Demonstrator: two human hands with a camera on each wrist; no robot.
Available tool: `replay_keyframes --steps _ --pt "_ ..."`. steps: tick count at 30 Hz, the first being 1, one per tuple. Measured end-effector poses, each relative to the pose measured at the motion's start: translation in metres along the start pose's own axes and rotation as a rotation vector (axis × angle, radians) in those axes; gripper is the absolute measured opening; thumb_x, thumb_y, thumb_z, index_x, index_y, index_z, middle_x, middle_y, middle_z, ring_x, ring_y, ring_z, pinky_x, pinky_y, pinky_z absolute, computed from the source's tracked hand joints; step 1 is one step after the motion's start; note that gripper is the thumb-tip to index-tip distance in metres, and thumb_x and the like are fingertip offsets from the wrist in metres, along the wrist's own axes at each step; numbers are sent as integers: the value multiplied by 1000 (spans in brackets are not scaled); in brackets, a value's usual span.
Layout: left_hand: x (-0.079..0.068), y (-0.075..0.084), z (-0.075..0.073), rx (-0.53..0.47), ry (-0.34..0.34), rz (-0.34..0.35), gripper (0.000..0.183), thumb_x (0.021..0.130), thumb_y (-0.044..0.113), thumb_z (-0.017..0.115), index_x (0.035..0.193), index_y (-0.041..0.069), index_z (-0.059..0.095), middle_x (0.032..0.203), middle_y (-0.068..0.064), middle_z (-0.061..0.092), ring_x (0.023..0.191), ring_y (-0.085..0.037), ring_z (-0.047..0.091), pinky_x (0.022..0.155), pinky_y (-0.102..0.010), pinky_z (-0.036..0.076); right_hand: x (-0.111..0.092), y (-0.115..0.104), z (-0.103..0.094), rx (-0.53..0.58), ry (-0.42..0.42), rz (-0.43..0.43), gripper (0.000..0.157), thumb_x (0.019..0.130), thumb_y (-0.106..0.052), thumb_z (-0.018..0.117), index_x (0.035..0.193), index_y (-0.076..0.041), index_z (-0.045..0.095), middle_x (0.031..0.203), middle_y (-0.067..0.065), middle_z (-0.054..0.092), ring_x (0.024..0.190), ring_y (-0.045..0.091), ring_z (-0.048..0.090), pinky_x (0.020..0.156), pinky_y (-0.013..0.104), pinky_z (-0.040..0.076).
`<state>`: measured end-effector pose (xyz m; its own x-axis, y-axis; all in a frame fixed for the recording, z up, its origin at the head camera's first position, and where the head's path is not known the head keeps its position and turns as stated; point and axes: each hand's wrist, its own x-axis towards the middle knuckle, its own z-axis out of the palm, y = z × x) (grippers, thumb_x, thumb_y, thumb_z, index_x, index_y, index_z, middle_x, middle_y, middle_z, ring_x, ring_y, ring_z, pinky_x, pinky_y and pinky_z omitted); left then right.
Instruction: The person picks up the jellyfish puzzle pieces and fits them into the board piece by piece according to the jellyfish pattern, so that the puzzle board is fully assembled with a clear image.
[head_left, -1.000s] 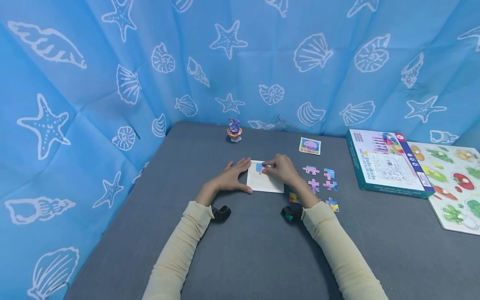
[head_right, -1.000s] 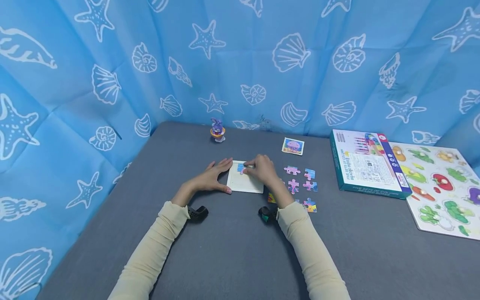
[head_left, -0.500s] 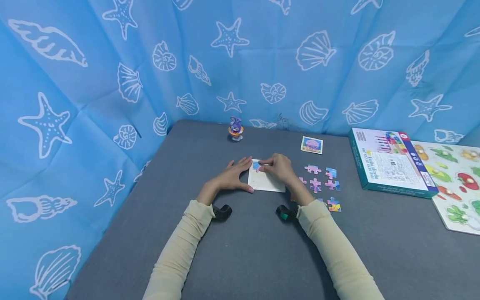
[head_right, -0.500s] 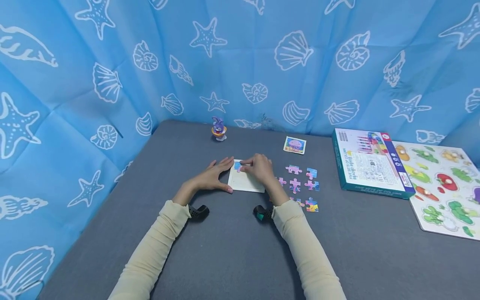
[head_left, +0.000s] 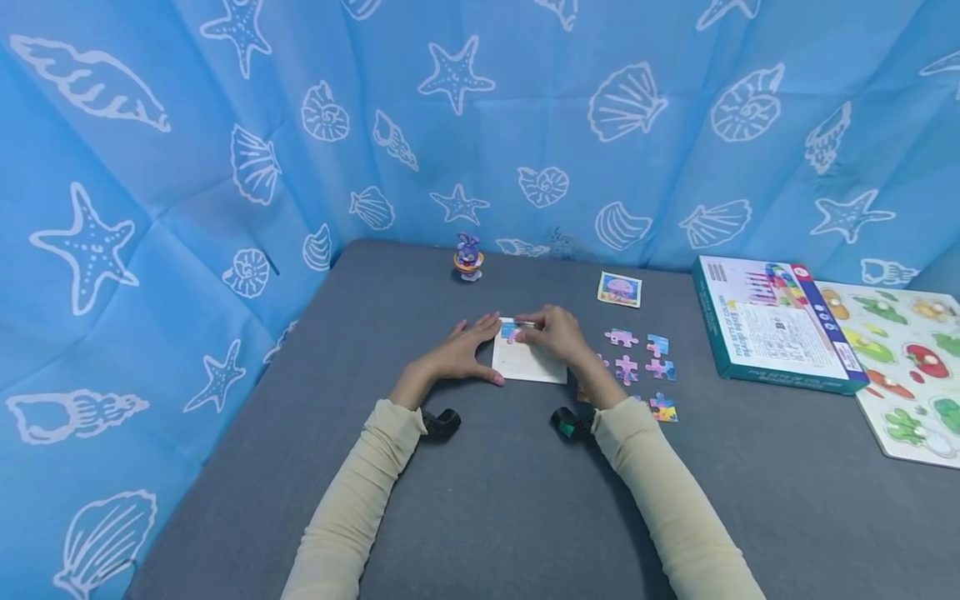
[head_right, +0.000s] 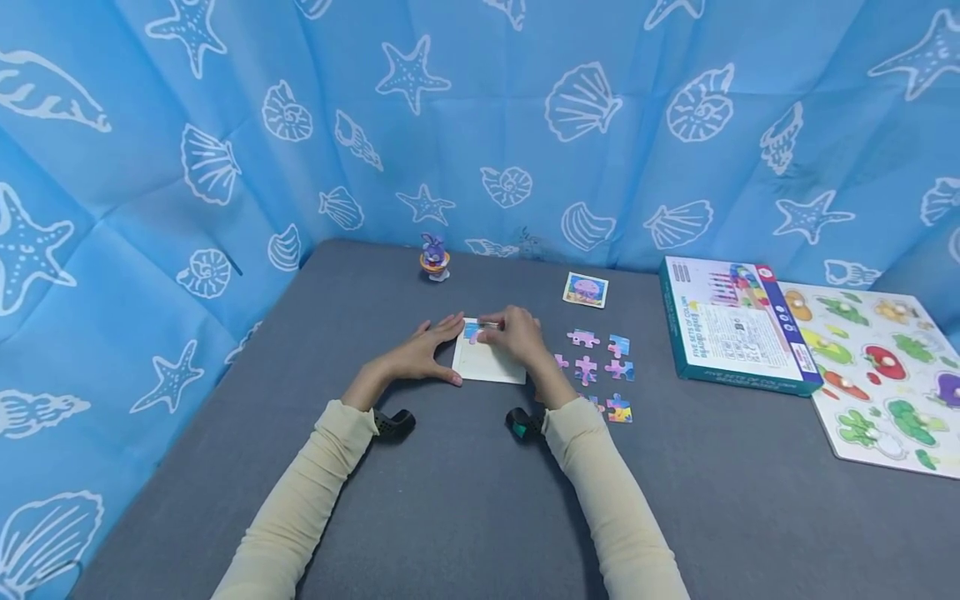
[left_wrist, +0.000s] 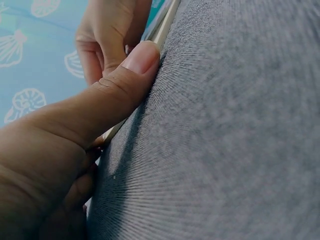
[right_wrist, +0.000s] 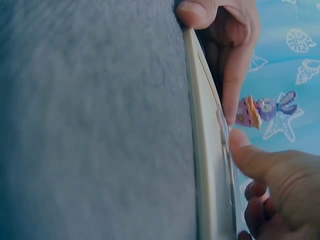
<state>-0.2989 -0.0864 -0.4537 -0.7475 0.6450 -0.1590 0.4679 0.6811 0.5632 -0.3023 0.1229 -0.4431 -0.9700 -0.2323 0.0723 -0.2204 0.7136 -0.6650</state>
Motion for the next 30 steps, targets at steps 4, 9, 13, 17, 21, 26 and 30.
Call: replay_keyframes --steps 4,9,13,17,21,26,30 --pt "1 0 2 -10 1 22 103 73 49 72 148 13 10 156 0 2 144 -16 0 116 -45 -5 -8 9 -17 46 23 -9 35 83 -19 68 115 -5 65 68 6 46 60 16 36 53 26 31" --pt "0 0 1 -9 8 39 105 73 47 73 148 12 10 156 -1 1 144 -16 2 116 -46 -4 -27 33 -59 25 51 -1 37 85 -19 65 118 0 62 55 -2 31 50 12 28 47 25 27" --pt "2 1 0 -19 -7 64 104 73 46 73 148 12 10 156 -1 0 144 -16 3 116 -45 -4 -46 56 -91 -69 58 52 39 85 -17 66 118 3 60 52 -3 31 45 8 28 43 24 27" --pt "4 2 -1 -11 -31 71 102 74 46 72 148 13 10 156 0 1 144 -17 2 116 -45 -4 -59 72 -107 -82 -5 158 40 86 -16 64 122 0 59 58 1 36 50 13 33 46 25 31" --pt "4 1 0 2 -42 67 102 75 46 71 149 13 9 156 0 2 144 -17 2 116 -45 -5 -63 80 -108 -75 -44 217 35 87 -15 63 119 -2 61 73 9 42 66 20 37 57 29 32" --pt "4 3 1 -1 -42 66 102 75 47 71 149 12 9 156 -1 2 144 -17 2 116 -46 -4 -64 85 -106 -50 -69 274 36 86 -19 65 118 -3 62 84 13 45 75 23 36 62 31 29" --pt "5 4 0 -8 -41 64 102 75 47 71 149 13 10 156 0 2 144 -17 2 116 -45 -4 -62 90 -105 -42 -51 268 35 85 -19 66 117 -3 63 83 13 44 75 23 35 62 31 28"
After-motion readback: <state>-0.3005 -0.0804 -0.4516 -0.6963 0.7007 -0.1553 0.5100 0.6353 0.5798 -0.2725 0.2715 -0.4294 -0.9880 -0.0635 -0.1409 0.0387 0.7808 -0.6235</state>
